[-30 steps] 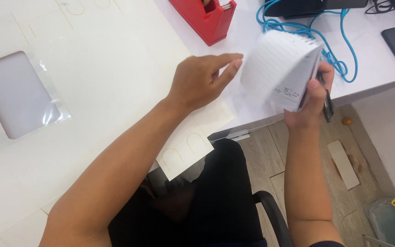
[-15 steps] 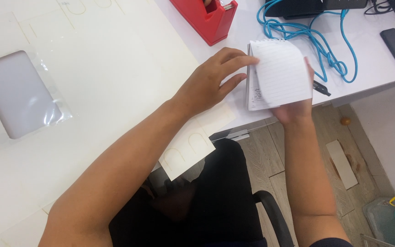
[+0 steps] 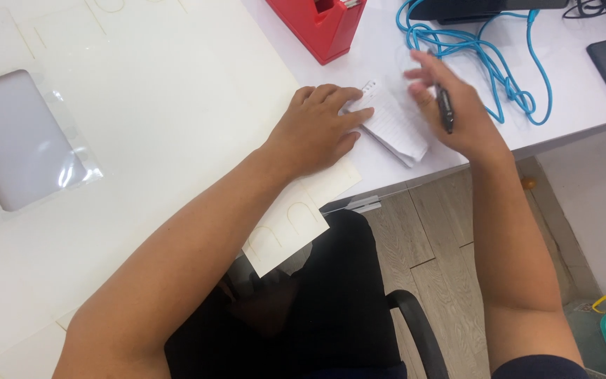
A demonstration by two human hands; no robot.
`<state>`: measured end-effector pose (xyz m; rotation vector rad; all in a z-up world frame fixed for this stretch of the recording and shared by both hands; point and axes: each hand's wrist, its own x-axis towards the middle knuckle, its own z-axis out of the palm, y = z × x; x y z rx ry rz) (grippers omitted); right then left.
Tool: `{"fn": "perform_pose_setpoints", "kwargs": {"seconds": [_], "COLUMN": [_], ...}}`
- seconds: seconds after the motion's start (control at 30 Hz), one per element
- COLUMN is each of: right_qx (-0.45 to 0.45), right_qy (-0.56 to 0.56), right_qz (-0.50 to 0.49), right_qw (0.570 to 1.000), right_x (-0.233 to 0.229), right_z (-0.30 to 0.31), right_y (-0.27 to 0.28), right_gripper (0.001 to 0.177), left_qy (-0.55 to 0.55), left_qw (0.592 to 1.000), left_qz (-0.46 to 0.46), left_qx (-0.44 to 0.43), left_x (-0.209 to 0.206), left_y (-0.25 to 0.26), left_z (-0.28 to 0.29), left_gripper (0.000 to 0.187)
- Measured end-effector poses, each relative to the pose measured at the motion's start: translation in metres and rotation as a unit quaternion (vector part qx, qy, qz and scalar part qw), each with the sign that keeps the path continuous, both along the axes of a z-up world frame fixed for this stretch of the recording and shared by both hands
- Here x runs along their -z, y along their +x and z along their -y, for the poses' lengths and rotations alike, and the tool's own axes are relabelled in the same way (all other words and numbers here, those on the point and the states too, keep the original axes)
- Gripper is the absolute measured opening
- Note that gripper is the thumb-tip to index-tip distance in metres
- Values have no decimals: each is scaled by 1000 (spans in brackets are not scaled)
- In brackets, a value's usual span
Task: The person smooths a plastic window on a flat paper box template, then writes notes in a small notebook with a pen. They flip through the notebook pages and write more. Finally, they stack several similar paper templates on the desk and reach for a tape dispenser.
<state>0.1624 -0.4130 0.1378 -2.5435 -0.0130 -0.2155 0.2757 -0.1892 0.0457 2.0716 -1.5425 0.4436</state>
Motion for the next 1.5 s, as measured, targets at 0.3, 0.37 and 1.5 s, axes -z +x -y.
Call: {"fn": "perform_pose_setpoints", "kwargs": {"seconds": [0.3,0.37,1.5], "right_qx": [18,31,-94], "right_qy": [102,134,192], "right_qz": [55,102,80], "right_qw": [993,985,974], "right_x": [0,1,48], "right_z": [-20,-21,-8], "right_y": [0,10,42], "right_gripper": [82,87,18], "left_qy": [48,69,19], "left_qw": [999,998,990], "left_qz": [-2,-6,-137], "left_qx": [-3,-4,-35], "left_x": [3,0,2], "left_y": [-2,3,16], "left_z": [3,3,11], "left_gripper": [31,37,46]}}
